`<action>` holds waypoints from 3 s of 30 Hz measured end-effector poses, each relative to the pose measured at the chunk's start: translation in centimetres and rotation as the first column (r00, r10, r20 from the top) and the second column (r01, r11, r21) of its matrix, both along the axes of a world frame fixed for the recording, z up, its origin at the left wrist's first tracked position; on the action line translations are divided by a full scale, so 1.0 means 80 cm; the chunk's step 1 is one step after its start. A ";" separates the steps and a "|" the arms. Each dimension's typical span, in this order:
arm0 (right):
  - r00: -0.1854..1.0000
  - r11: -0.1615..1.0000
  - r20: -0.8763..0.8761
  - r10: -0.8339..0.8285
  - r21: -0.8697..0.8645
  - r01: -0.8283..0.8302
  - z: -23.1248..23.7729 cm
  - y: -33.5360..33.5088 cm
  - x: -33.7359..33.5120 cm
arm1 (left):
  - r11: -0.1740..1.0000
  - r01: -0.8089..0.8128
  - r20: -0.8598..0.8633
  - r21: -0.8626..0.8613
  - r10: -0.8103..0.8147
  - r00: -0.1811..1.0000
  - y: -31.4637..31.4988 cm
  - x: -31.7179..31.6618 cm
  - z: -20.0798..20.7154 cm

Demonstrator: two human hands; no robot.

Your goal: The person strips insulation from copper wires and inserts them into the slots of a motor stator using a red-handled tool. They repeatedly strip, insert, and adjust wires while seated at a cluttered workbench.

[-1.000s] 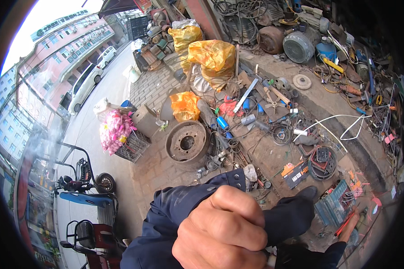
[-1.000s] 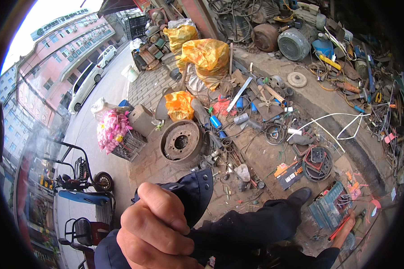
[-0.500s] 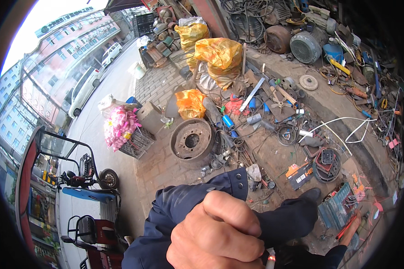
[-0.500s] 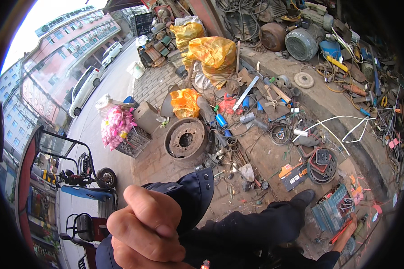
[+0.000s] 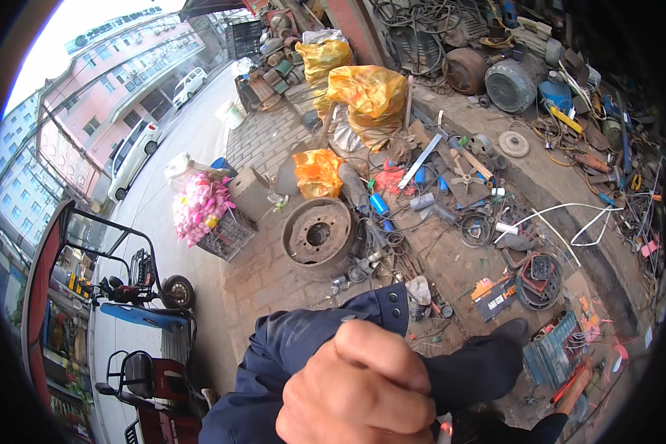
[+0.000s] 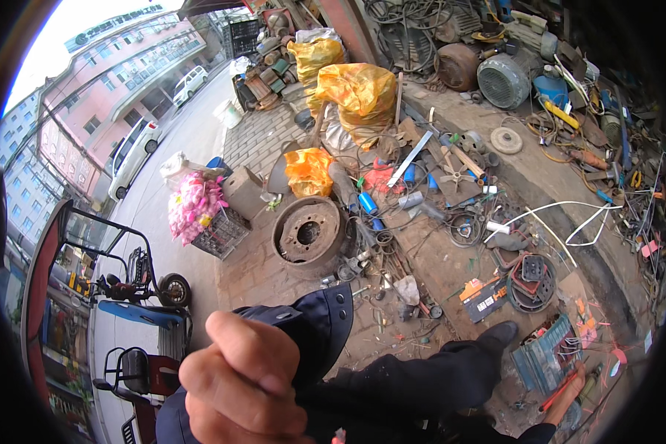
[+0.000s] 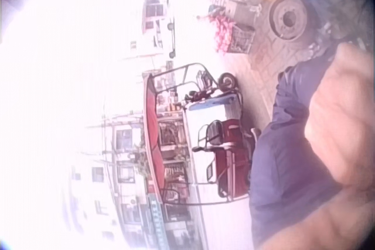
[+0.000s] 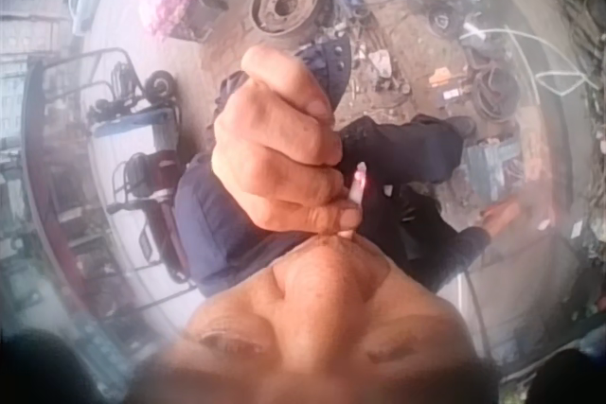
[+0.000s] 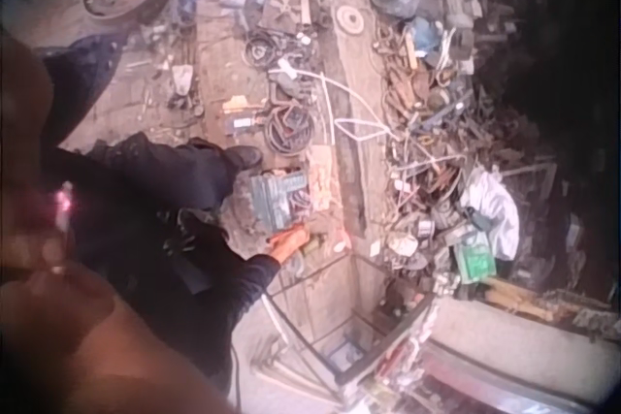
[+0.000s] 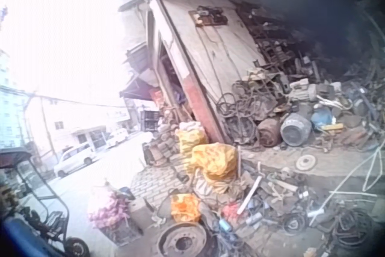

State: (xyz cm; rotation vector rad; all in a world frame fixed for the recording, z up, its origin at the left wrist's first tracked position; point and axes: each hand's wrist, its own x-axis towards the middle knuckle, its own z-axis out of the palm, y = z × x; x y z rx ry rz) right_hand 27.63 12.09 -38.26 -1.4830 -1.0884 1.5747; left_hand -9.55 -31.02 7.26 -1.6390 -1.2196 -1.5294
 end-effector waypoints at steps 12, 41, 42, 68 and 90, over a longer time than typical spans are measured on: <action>0.998 1.000 0.056 0.022 0.010 -0.023 -0.003 -0.001 -0.013 | 0.354 -0.430 0.037 -0.831 0.806 0.591 -0.230 -0.172 -0.373; 0.929 0.993 -0.368 0.025 -0.098 -0.065 0.050 -0.091 -0.022 | 0.623 0.366 0.484 -0.691 0.023 0.875 0.242 -0.124 -0.449; 0.839 0.996 -0.539 0.066 -0.009 -0.084 0.034 -0.089 -0.023 | 0.586 0.408 0.476 -0.701 -0.041 0.878 0.263 -0.118 -0.459; 0.997 0.998 -0.041 0.061 -0.022 -0.062 0.122 -0.089 0.007 | 0.500 0.583 0.490 -0.640 -0.319 0.811 0.469 0.234 -0.535; 0.997 0.996 -0.071 0.010 0.094 -0.004 0.091 -0.095 -0.009 | 0.077 0.729 0.665 -0.681 -0.353 0.658 0.493 0.223 -0.547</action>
